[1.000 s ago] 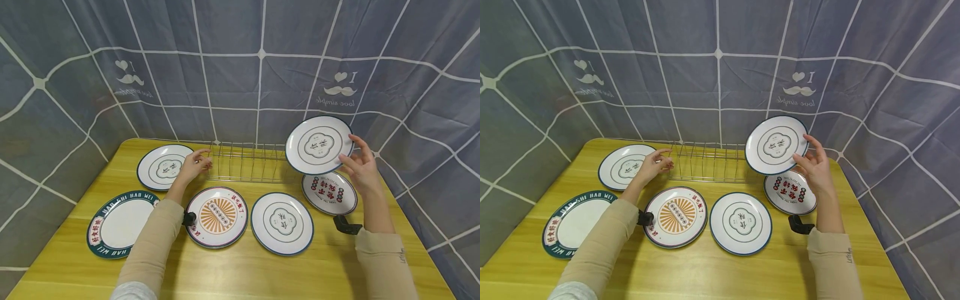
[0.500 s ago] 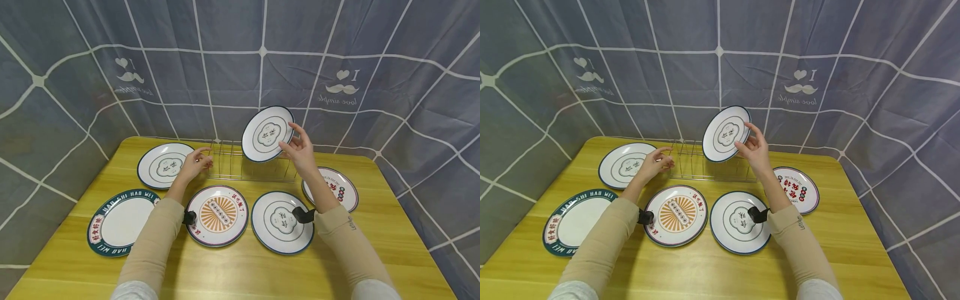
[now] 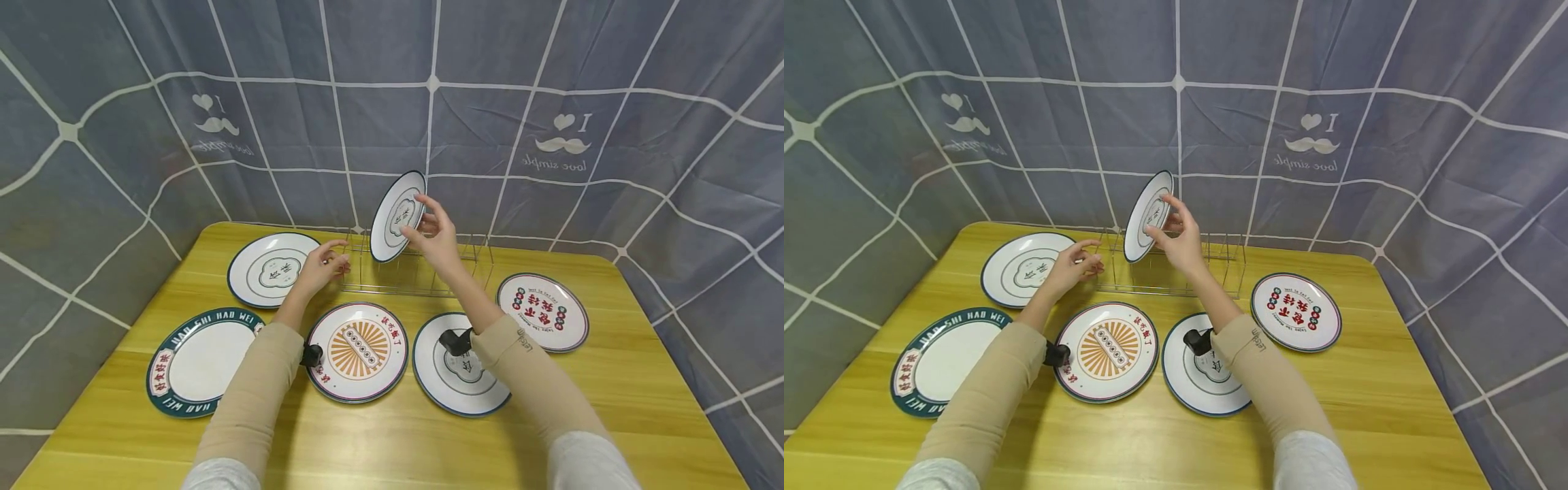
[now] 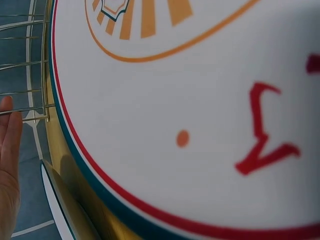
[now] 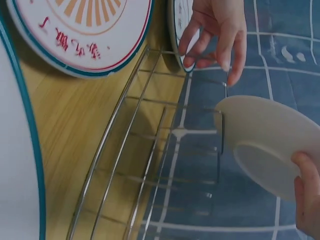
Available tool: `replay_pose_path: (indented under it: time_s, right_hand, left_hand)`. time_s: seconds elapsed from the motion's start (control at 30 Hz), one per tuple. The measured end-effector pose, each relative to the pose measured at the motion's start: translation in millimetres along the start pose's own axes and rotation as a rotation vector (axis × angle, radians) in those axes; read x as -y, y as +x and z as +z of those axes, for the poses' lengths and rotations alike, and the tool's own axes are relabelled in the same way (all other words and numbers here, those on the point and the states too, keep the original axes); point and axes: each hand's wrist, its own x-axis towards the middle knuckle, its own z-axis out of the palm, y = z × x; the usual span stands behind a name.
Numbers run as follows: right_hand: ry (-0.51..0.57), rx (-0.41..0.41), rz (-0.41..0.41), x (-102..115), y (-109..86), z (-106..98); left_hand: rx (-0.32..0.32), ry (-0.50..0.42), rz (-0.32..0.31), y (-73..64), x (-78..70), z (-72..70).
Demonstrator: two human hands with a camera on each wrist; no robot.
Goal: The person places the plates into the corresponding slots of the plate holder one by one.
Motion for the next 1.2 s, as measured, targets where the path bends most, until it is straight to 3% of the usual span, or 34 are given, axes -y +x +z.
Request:
replay_pose_path:
  time_s: [0.23,0.5,1.2]
  right_hand:
    - [-0.131,0.017,-0.034,-2.8,2.7,24.6]
    - [-0.283,0.025,-0.092,-11.8,-0.7,42.7]
    - [-0.348,0.065,-0.066,-43.5,-17.4,57.2]
  left_hand:
    - [-0.014,0.008,0.025,10.7,19.7,-2.8]
    - [-0.023,0.031,0.030,9.9,20.3,-3.3]
    - [-0.009,0.034,0.028,8.5,19.2,-4.1]
